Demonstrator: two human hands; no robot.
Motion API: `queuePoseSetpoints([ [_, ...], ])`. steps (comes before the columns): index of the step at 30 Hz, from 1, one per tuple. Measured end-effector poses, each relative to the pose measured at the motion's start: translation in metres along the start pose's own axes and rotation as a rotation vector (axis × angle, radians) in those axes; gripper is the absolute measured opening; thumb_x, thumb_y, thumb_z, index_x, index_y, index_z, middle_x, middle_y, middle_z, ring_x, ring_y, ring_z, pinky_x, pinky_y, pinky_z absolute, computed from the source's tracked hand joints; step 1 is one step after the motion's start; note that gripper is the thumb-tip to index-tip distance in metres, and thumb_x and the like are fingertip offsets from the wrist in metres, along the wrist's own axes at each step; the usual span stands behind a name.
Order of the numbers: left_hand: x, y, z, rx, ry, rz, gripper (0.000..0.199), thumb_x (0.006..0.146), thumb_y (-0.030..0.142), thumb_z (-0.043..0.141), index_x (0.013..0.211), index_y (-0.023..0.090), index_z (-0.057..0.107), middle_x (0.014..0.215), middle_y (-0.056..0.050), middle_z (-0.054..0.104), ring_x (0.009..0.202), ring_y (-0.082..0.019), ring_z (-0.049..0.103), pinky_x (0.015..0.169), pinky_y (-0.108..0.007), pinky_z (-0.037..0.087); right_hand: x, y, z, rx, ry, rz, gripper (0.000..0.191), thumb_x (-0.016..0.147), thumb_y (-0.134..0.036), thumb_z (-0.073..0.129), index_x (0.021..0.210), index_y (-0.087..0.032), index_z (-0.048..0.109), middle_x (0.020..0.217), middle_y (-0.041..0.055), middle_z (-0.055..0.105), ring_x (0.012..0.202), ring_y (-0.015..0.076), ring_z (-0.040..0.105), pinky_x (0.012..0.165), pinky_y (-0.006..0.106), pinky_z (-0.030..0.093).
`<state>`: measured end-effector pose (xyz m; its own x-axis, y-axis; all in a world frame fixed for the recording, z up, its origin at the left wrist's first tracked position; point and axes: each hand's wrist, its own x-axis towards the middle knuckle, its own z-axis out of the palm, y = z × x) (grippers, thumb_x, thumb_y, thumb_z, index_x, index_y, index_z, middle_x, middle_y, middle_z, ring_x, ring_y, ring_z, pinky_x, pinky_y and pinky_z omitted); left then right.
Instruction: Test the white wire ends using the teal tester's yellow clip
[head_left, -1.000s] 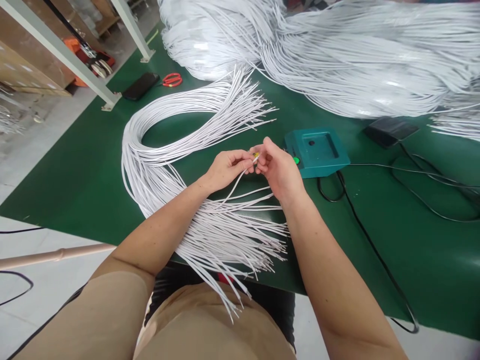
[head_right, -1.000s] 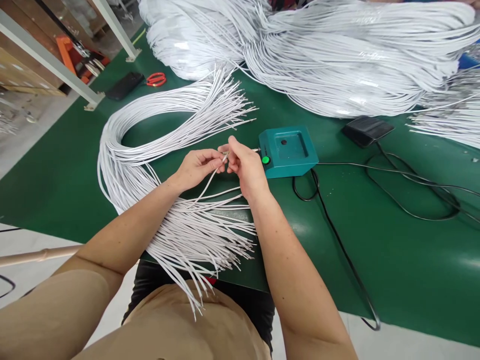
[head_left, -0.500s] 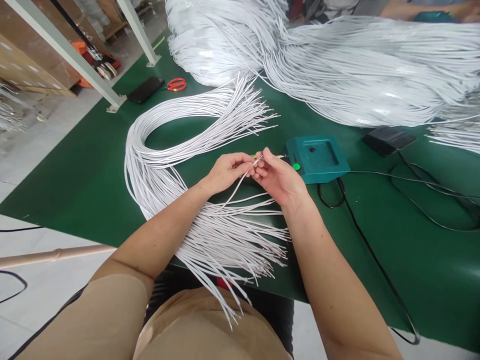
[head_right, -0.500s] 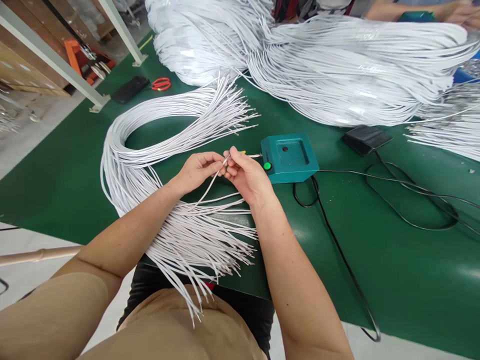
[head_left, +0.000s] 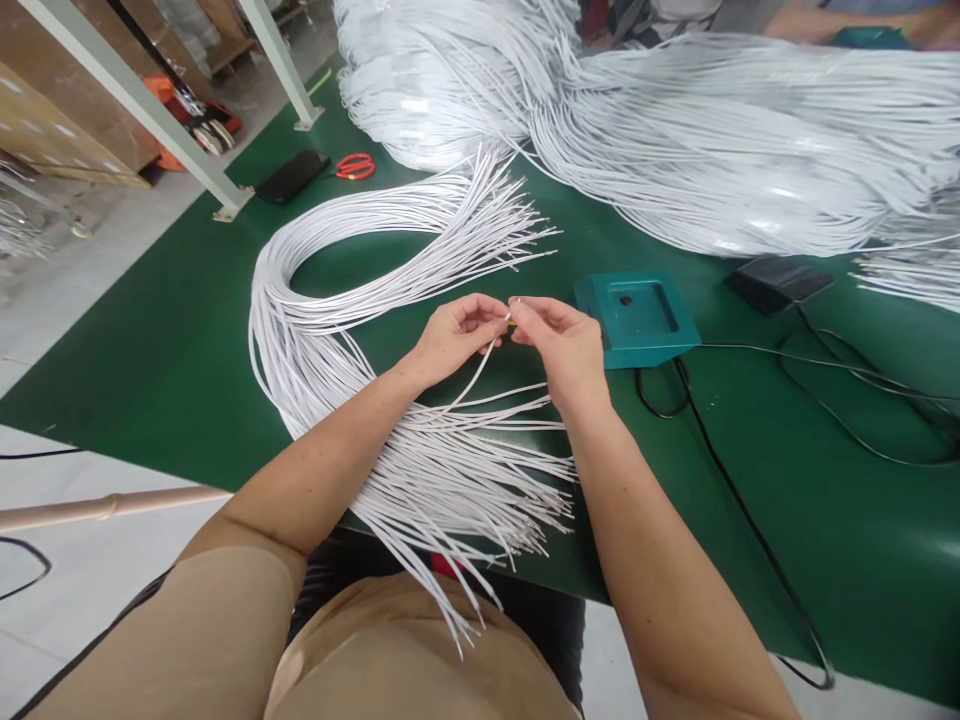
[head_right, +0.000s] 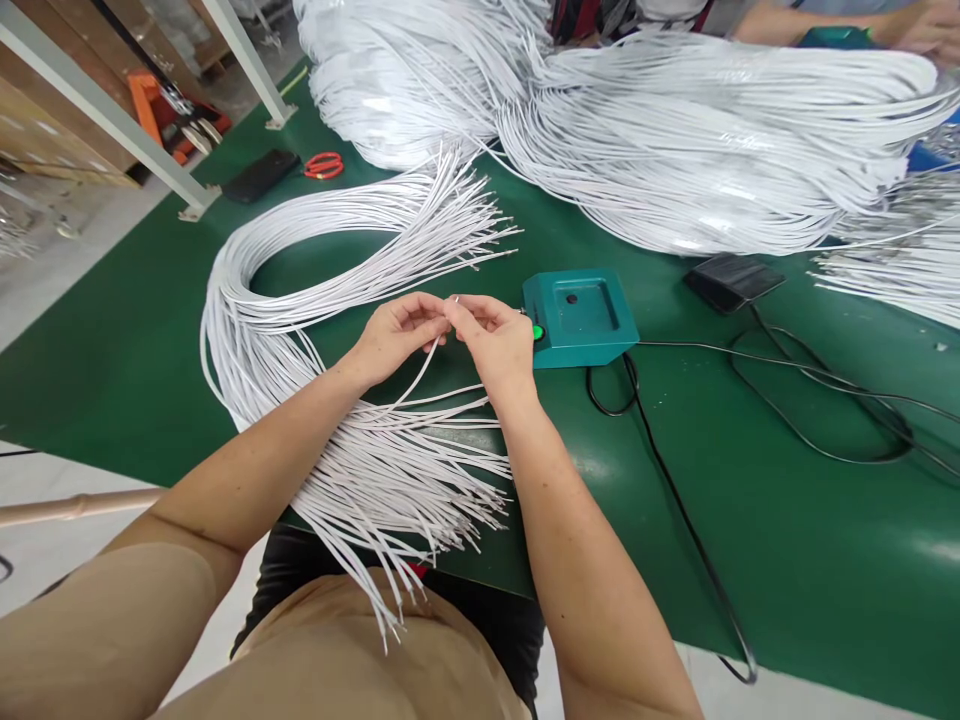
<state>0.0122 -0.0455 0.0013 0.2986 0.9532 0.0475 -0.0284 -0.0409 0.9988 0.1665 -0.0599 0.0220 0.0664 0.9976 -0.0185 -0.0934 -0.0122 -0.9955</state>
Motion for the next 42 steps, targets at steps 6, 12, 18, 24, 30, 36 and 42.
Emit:
queuePoseSetpoints([
  [6, 0.001, -0.002, 0.000, -0.043, -0.095, 0.044, 0.051, 0.079, 0.036, 0.070, 0.126, 0.024, 0.055, 0.090, -0.002, 0.060, 0.067, -0.008, 0.058, 0.056, -0.020, 0.046, 0.000, 0.010, -0.001, -0.437, 0.075, -0.251, 0.013, 0.082, -0.029, 0.061, 0.079, -0.020, 0.069, 0.081, 0.0031, 0.070, 0.072, 0.0163, 0.062, 0.074, 0.031, 0.049],
  [12, 0.001, -0.001, -0.002, -0.204, -0.148, -0.119, 0.039, 0.078, 0.029, 0.071, 0.115, 0.022, 0.061, 0.084, -0.001, 0.060, 0.068, -0.007, 0.060, 0.059, -0.019, 0.048, 0.000, 0.013, -0.005, -1.097, 0.000, -0.642, 0.033, 0.097, -0.025, 0.034, 0.083, -0.018, 0.063, 0.087, 0.0109, 0.064, 0.085, 0.0221, 0.057, 0.078, 0.034, 0.043],
  [18, 0.007, -0.006, -0.006, -0.151, 0.011, -0.222, 0.041, 0.073, 0.019, 0.072, 0.112, 0.014, 0.063, 0.082, -0.002, 0.066, 0.068, -0.008, 0.065, 0.065, -0.022, 0.052, 0.005, 0.006, -0.014, -1.375, -0.052, -0.730, 0.031, 0.096, -0.023, 0.035, 0.107, -0.017, 0.064, 0.109, 0.0133, 0.066, 0.107, 0.0288, 0.052, 0.097, 0.046, 0.033],
  [24, 0.011, -0.012, -0.010, 0.053, 0.068, -0.167, 0.042, 0.072, 0.019, 0.072, 0.112, 0.012, 0.065, 0.081, -0.003, 0.068, 0.070, -0.013, 0.069, 0.072, -0.028, 0.055, 0.018, 0.011, -0.023, -1.451, -0.089, -0.664, 0.032, 0.089, -0.011, 0.037, 0.107, -0.015, 0.064, 0.097, 0.0124, 0.070, 0.101, 0.0277, 0.056, 0.108, 0.051, 0.026],
  [30, 0.015, -0.019, -0.012, 0.133, 0.093, -0.119, 0.042, 0.070, 0.019, 0.071, 0.111, 0.011, 0.066, 0.077, -0.003, 0.070, 0.067, -0.014, 0.069, 0.072, -0.028, 0.054, 0.020, 0.010, -0.021, -1.526, -0.072, -0.678, 0.034, 0.083, -0.008, 0.042, 0.105, -0.016, 0.066, 0.093, 0.0114, 0.071, 0.098, 0.0285, 0.055, 0.102, 0.050, 0.034],
  [36, 0.019, -0.025, -0.015, 0.216, 0.096, -0.097, 0.045, 0.070, 0.023, 0.071, 0.113, 0.013, 0.067, 0.081, -0.004, 0.072, 0.069, -0.015, 0.070, 0.076, -0.030, 0.054, 0.027, 0.010, -0.022, -1.457, -0.058, -0.644, 0.034, 0.086, -0.012, 0.040, 0.094, -0.018, 0.072, 0.070, 0.0099, 0.063, 0.089, 0.0282, 0.052, 0.091, 0.046, 0.039],
  [42, 0.017, -0.022, -0.013, 0.367, 0.098, -0.086, 0.044, 0.068, 0.026, 0.074, 0.111, 0.016, 0.070, 0.080, -0.003, 0.073, 0.070, -0.016, 0.069, 0.082, -0.033, 0.052, 0.032, 0.012, -0.023, -1.404, -0.094, -0.597, 0.032, 0.088, -0.016, 0.042, 0.090, -0.015, 0.074, 0.064, 0.0108, 0.058, 0.090, 0.0300, 0.051, 0.094, 0.052, 0.038],
])
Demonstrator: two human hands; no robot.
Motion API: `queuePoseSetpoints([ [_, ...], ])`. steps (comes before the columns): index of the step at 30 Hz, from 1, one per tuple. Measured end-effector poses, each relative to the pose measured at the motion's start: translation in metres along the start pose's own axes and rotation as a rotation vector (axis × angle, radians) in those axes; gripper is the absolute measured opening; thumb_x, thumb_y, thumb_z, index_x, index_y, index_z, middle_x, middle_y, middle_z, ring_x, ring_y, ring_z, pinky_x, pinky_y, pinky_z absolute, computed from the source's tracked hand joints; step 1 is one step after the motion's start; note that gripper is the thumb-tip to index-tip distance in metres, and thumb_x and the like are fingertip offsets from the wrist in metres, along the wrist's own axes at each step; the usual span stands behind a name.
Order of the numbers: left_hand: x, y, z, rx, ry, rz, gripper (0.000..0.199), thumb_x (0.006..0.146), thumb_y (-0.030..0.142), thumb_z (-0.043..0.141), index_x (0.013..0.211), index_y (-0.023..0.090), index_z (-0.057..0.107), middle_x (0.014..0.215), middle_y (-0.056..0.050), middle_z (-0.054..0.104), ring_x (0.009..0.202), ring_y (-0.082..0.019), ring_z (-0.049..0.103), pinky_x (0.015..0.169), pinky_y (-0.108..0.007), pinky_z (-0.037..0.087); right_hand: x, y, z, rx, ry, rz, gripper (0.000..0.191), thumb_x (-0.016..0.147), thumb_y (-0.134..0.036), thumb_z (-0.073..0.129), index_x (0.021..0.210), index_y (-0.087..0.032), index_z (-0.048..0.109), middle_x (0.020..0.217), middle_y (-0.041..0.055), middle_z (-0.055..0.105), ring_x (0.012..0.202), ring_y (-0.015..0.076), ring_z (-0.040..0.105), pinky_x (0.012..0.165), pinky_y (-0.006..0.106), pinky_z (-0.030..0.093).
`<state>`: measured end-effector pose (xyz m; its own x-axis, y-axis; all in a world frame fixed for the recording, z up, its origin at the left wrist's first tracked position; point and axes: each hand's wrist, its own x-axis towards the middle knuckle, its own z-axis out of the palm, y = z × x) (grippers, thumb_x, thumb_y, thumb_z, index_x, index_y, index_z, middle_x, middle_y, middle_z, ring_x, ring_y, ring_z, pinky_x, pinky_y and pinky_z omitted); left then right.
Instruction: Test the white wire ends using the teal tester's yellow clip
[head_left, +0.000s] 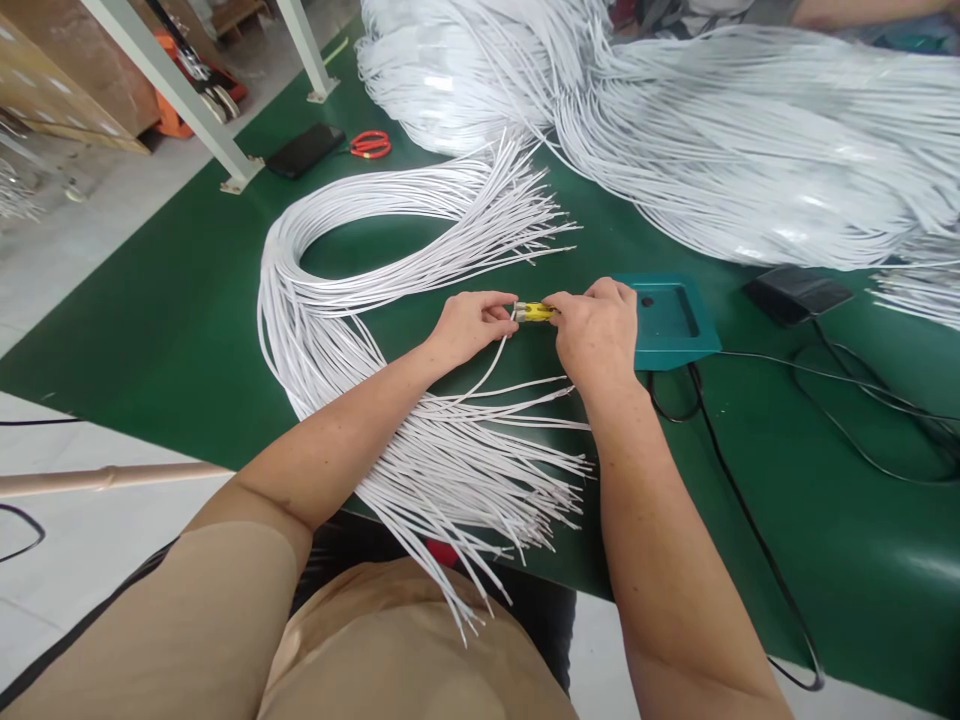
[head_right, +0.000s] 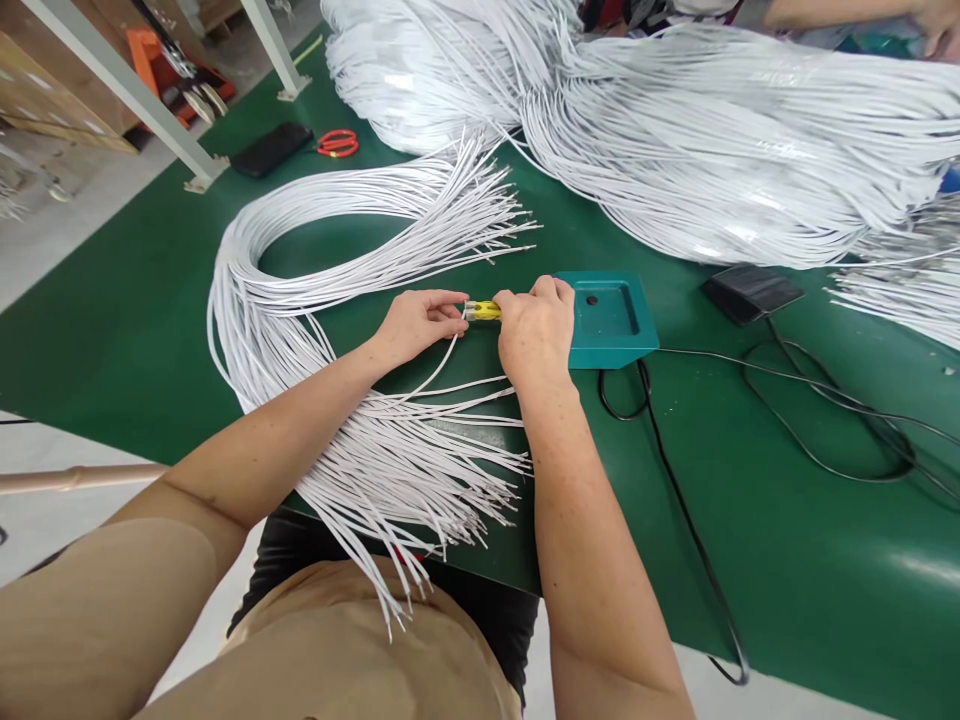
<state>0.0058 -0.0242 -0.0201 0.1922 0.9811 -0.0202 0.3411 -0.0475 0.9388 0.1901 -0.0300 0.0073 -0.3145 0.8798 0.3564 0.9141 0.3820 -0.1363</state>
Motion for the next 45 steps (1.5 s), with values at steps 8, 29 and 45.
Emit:
queuePoseSetpoints([
  [8, -0.002, 0.001, -0.001, -0.044, -0.041, -0.065, 0.046, 0.069, 0.026, 0.073, 0.113, 0.015, 0.068, 0.082, -0.003, 0.074, 0.073, -0.016, 0.071, 0.086, -0.032, 0.054, -0.016, 0.008, -0.013, -0.163, 0.188, 0.240, 0.042, 0.095, -0.031, 0.041, 0.132, -0.016, 0.053, 0.136, 0.0176, 0.054, 0.133, 0.0366, 0.037, 0.109, 0.071, 0.010],
  [29, -0.011, 0.006, -0.014, -0.373, -0.128, -0.055, 0.039, 0.067, 0.035, 0.076, 0.100, 0.015, 0.067, 0.088, -0.002, 0.066, 0.076, -0.010, 0.065, 0.070, -0.022, 0.050, -0.129, 0.085, -0.061, -0.050, 0.208, 0.603, 0.040, 0.085, -0.034, 0.052, 0.117, -0.013, 0.064, 0.113, 0.0172, 0.066, 0.102, 0.0316, 0.059, 0.088, 0.046, 0.046],
  [45, -0.065, 0.085, -0.008, 0.115, -0.415, 0.191, 0.046, 0.072, 0.039, 0.071, 0.111, 0.015, 0.066, 0.092, -0.008, 0.072, 0.084, -0.017, 0.067, 0.089, -0.037, 0.051, -0.202, 0.062, -0.045, -0.168, 0.121, 0.696, 0.046, 0.093, -0.033, 0.041, 0.127, -0.008, 0.060, 0.137, 0.0211, 0.054, 0.127, 0.0341, 0.045, 0.106, 0.051, 0.032],
])
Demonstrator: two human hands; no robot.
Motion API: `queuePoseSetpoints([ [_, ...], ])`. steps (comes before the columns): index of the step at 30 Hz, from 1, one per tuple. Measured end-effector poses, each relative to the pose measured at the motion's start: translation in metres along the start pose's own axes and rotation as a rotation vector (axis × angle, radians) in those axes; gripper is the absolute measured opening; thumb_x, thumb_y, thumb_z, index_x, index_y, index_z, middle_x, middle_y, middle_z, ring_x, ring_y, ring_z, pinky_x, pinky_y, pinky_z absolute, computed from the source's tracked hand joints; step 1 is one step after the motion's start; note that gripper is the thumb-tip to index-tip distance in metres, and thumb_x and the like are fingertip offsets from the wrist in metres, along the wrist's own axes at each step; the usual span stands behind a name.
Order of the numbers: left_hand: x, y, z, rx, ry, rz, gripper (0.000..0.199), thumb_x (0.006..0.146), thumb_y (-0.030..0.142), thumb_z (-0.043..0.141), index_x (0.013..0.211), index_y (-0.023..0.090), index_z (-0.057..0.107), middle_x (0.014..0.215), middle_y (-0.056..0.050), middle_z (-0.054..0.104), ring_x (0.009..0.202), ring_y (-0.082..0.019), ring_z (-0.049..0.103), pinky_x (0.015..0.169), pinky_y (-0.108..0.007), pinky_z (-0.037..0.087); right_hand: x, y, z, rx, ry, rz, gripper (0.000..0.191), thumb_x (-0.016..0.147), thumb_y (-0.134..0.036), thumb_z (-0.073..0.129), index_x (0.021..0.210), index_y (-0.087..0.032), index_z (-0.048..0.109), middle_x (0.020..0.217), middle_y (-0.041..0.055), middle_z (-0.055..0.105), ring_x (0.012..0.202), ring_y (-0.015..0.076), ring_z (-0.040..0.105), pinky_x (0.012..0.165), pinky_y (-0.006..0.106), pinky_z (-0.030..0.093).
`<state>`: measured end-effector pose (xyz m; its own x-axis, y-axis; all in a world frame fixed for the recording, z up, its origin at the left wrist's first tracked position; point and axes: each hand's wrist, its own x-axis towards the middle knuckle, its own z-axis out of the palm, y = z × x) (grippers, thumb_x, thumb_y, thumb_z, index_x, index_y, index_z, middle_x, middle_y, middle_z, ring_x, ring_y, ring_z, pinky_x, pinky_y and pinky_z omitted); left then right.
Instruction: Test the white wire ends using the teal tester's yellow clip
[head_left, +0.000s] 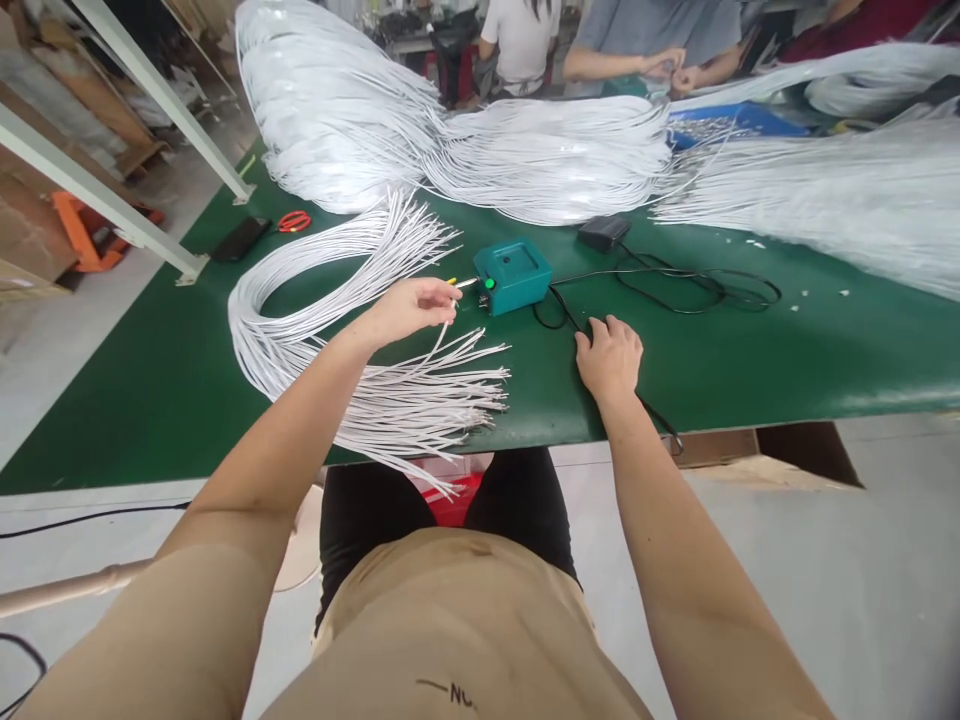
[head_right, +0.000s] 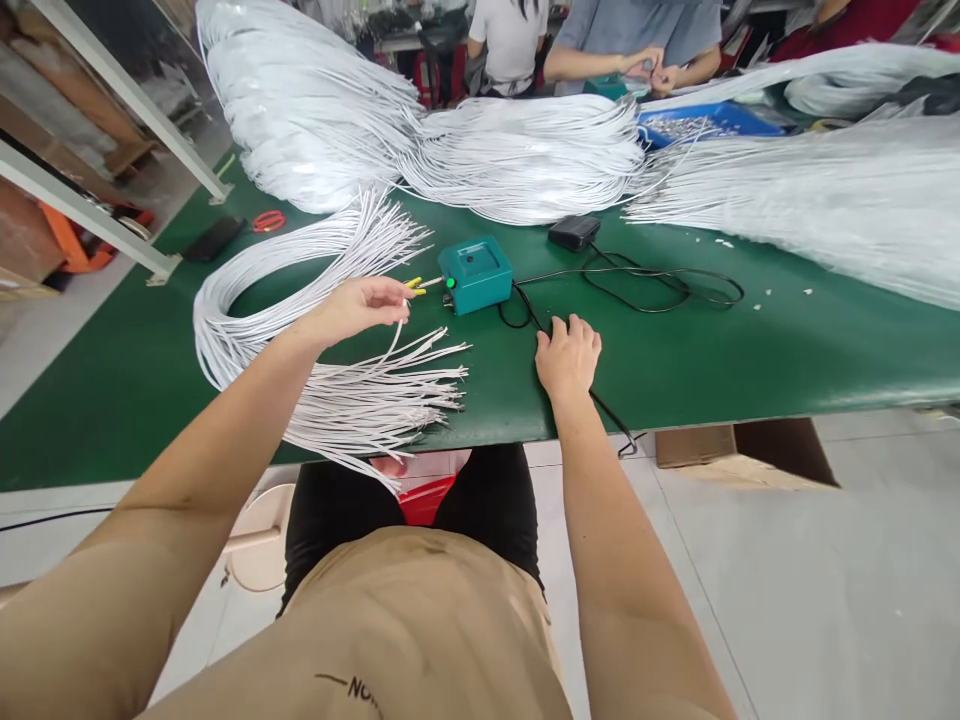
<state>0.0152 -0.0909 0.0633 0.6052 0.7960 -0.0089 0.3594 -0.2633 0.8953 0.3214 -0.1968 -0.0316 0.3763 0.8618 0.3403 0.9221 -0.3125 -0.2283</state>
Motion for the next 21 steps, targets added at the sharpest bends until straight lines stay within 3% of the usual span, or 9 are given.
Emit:
queuePoseSetpoints([
  [3, -0.026, 0.003, 0.008, 0.146, -0.202, -0.041, 0.069, 0.075, 0.046, 0.068, 0.136, 0.022, 0.051, 0.119, -0.011, 0.068, 0.105, -0.022, 0.065, 0.100, -0.042, 0.047, -0.002, 0.000, -0.001, 0.013, -0.018, 0.017, 0.045, 0.093, -0.032, 0.042, 0.128, -0.008, 0.060, 0.138, 0.0206, 0.053, 0.128, 0.0334, 0.044, 0.107, 0.051, 0.031],
  [4, -0.035, 0.001, 0.010, 0.231, -0.221, -0.080, 0.073, 0.075, 0.049, 0.067, 0.140, 0.023, 0.046, 0.126, -0.011, 0.064, 0.113, -0.024, 0.062, 0.103, -0.043, 0.044, -0.002, 0.000, 0.000, 0.020, -0.019, 0.022, 0.045, 0.093, -0.032, 0.042, 0.127, -0.008, 0.060, 0.139, 0.0207, 0.052, 0.128, 0.0332, 0.044, 0.107, 0.051, 0.030],
  [7, -0.063, -0.006, 0.008, 0.473, -0.143, -0.149, 0.074, 0.075, 0.055, 0.064, 0.139, 0.023, 0.048, 0.135, -0.011, 0.059, 0.124, -0.027, 0.055, 0.109, -0.043, 0.039, -0.003, 0.001, 0.001, 0.043, -0.005, 0.023, 0.044, 0.093, -0.031, 0.042, 0.126, -0.008, 0.060, 0.138, 0.0217, 0.052, 0.128, 0.0335, 0.044, 0.107, 0.052, 0.030],
  [10, -0.087, -0.012, -0.002, 0.536, 0.008, -0.169, 0.065, 0.080, 0.059, 0.055, 0.134, 0.022, 0.054, 0.138, -0.010, 0.056, 0.124, -0.027, 0.055, 0.104, -0.038, 0.044, -0.004, 0.002, 0.001, 0.061, 0.008, 0.010, 0.044, 0.092, -0.031, 0.042, 0.125, -0.008, 0.060, 0.138, 0.0223, 0.052, 0.128, 0.0338, 0.043, 0.106, 0.053, 0.029],
  [13, -0.106, -0.024, -0.019, 0.596, 0.036, -0.226, 0.067, 0.080, 0.062, 0.052, 0.134, 0.023, 0.054, 0.140, -0.010, 0.055, 0.126, -0.029, 0.053, 0.098, -0.037, 0.047, -0.004, 0.002, 0.000, 0.071, 0.010, 0.015, 0.044, 0.092, -0.030, 0.042, 0.126, -0.007, 0.060, 0.138, 0.0224, 0.052, 0.128, 0.0333, 0.043, 0.107, 0.052, 0.028],
  [17, -0.126, -0.046, -0.042, 0.738, 0.048, -0.352, 0.074, 0.080, 0.065, 0.049, 0.138, 0.018, 0.050, 0.141, -0.015, 0.052, 0.129, -0.036, 0.048, 0.109, -0.049, 0.035, -0.004, 0.000, -0.002, 0.076, 0.002, 0.030, 0.044, 0.092, -0.030, 0.041, 0.125, -0.007, 0.060, 0.138, 0.0219, 0.052, 0.128, 0.0336, 0.043, 0.107, 0.051, 0.028],
  [21, -0.134, -0.046, -0.037, 0.773, 0.126, -0.239, 0.070, 0.084, 0.061, 0.046, 0.139, 0.019, 0.048, 0.143, -0.014, 0.050, 0.128, -0.033, 0.049, 0.107, -0.043, 0.039, -0.005, -0.001, -0.004, 0.069, -0.002, 0.021, 0.044, 0.092, -0.029, 0.041, 0.124, -0.006, 0.059, 0.138, 0.0221, 0.052, 0.128, 0.0343, 0.042, 0.106, 0.052, 0.028],
])
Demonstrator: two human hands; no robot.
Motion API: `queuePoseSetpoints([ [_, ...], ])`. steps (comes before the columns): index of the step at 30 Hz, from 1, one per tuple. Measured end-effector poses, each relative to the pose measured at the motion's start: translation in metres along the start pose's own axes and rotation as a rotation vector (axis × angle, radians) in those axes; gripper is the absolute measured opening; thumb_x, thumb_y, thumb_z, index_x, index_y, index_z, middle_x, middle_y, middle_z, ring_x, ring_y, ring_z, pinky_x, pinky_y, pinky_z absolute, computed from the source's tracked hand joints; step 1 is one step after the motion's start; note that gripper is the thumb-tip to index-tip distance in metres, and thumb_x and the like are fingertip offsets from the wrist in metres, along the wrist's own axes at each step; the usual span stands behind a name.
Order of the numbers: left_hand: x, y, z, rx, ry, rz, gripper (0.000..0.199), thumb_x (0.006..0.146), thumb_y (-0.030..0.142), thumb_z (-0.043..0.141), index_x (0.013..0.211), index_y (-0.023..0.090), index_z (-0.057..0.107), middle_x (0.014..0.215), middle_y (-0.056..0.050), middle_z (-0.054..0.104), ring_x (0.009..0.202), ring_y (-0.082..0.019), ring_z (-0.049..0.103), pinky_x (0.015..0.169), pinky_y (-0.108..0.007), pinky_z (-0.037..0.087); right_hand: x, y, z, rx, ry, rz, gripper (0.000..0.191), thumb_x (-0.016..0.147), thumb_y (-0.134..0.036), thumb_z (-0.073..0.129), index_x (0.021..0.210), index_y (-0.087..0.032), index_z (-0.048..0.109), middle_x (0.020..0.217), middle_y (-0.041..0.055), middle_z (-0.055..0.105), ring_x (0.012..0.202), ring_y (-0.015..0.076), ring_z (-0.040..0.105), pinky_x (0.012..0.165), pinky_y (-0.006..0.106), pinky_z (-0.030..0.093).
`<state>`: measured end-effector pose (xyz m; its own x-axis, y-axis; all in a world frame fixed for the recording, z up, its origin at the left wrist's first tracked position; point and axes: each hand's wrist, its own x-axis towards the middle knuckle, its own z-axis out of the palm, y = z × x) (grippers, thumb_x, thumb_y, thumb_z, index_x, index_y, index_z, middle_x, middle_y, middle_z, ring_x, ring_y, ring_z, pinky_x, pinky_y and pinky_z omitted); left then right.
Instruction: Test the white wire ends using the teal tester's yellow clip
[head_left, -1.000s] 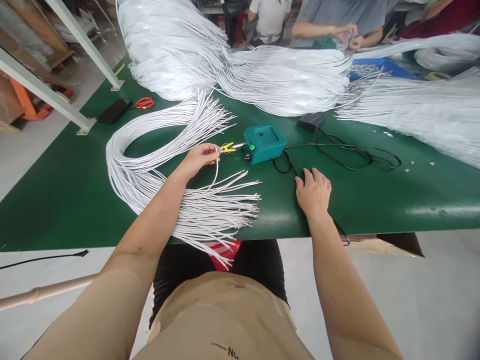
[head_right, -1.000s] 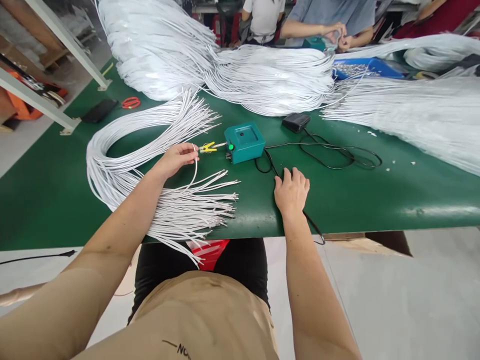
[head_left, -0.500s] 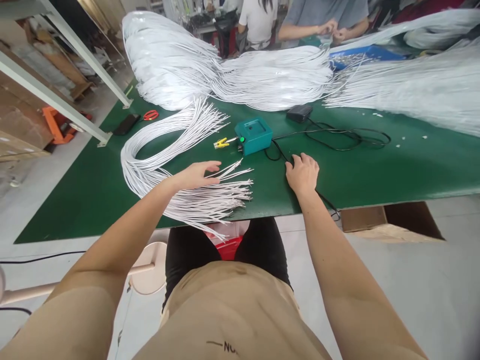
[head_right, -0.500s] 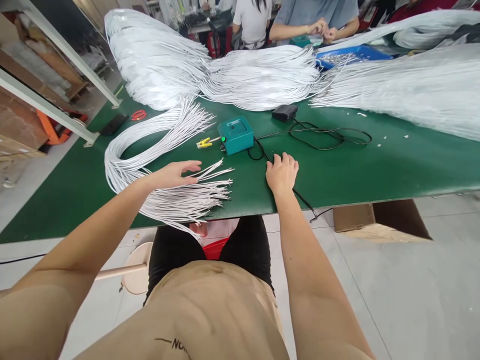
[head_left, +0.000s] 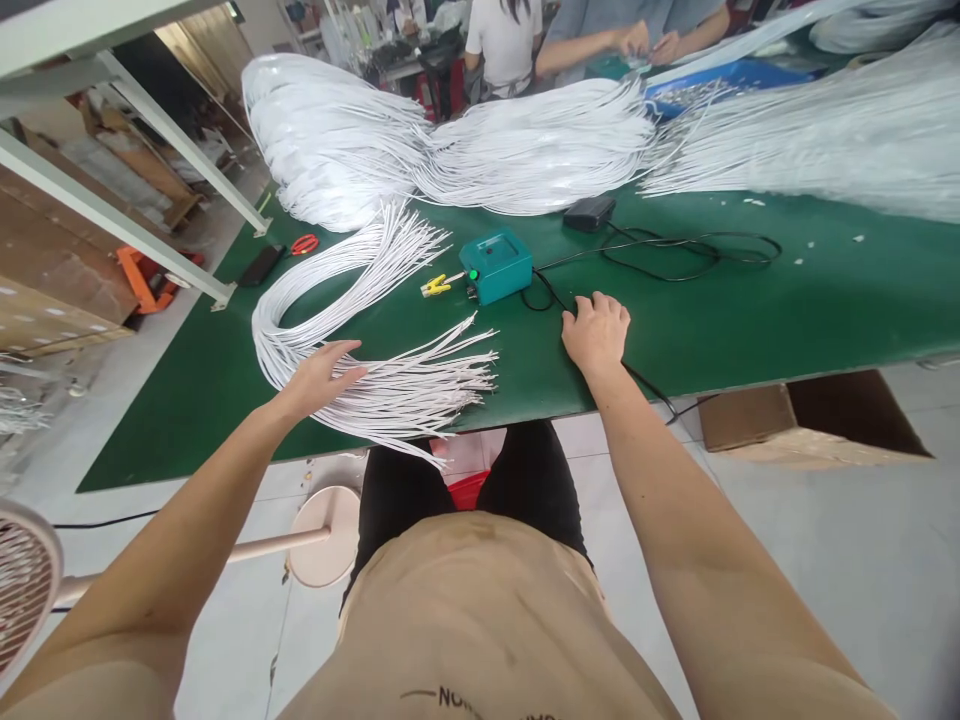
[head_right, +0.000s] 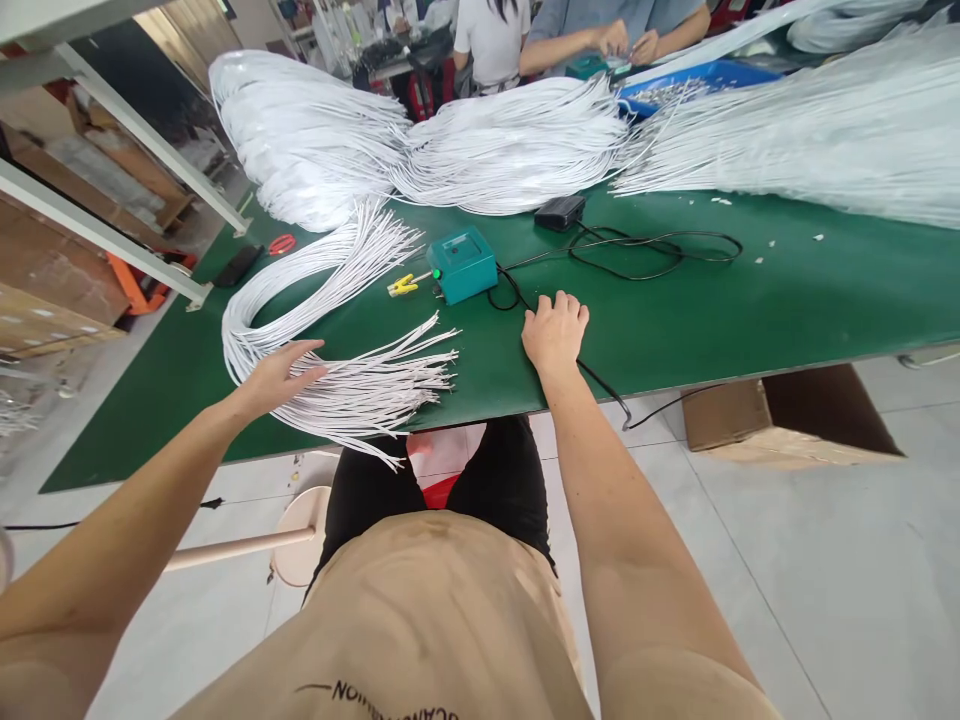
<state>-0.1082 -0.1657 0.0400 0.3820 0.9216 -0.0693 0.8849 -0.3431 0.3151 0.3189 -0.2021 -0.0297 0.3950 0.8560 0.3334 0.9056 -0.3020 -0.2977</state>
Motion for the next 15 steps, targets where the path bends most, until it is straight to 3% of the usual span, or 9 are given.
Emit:
queuePoseSetpoints([
  [4, 0.006, 0.038, 0.011, -0.069, -0.015, 0.129, 0.061, 0.087, 0.057, 0.044, 0.135, 0.022, 0.051, 0.140, -0.011, 0.052, 0.126, -0.029, 0.050, 0.100, -0.038, 0.045, 0.000, 0.000, 0.001, -0.009, -0.004, 0.003, 0.044, 0.093, -0.029, 0.039, 0.124, -0.006, 0.059, 0.138, 0.0227, 0.051, 0.128, 0.0339, 0.041, 0.106, 0.052, 0.027],
  [9, 0.038, 0.079, 0.027, -0.124, -0.012, 0.197, 0.053, 0.089, 0.050, 0.043, 0.131, 0.020, 0.055, 0.135, -0.011, 0.055, 0.122, -0.027, 0.053, 0.098, -0.037, 0.045, 0.001, 0.000, 0.001, -0.005, -0.005, 0.004, 0.044, 0.092, -0.030, 0.040, 0.125, -0.006, 0.059, 0.138, 0.0216, 0.051, 0.127, 0.0339, 0.042, 0.107, 0.051, 0.026],
  [12, 0.058, 0.096, 0.035, -0.112, -0.006, 0.244, 0.057, 0.085, 0.051, 0.051, 0.134, 0.022, 0.052, 0.134, -0.011, 0.056, 0.122, -0.029, 0.053, 0.099, -0.039, 0.043, 0.002, 0.000, 0.001, 0.005, -0.006, 0.011, 0.044, 0.092, -0.030, 0.042, 0.124, -0.006, 0.060, 0.138, 0.0219, 0.051, 0.128, 0.0343, 0.042, 0.107, 0.051, 0.026],
  [15, 0.077, 0.106, 0.043, -0.050, -0.086, 0.209, 0.068, 0.077, 0.052, 0.062, 0.137, 0.022, 0.049, 0.128, -0.012, 0.060, 0.113, -0.031, 0.056, 0.093, -0.040, 0.043, 0.002, 0.001, 0.001, 0.017, -0.001, 0.015, 0.043, 0.092, -0.029, 0.042, 0.124, -0.006, 0.060, 0.138, 0.0222, 0.051, 0.129, 0.0344, 0.042, 0.108, 0.052, 0.027],
])
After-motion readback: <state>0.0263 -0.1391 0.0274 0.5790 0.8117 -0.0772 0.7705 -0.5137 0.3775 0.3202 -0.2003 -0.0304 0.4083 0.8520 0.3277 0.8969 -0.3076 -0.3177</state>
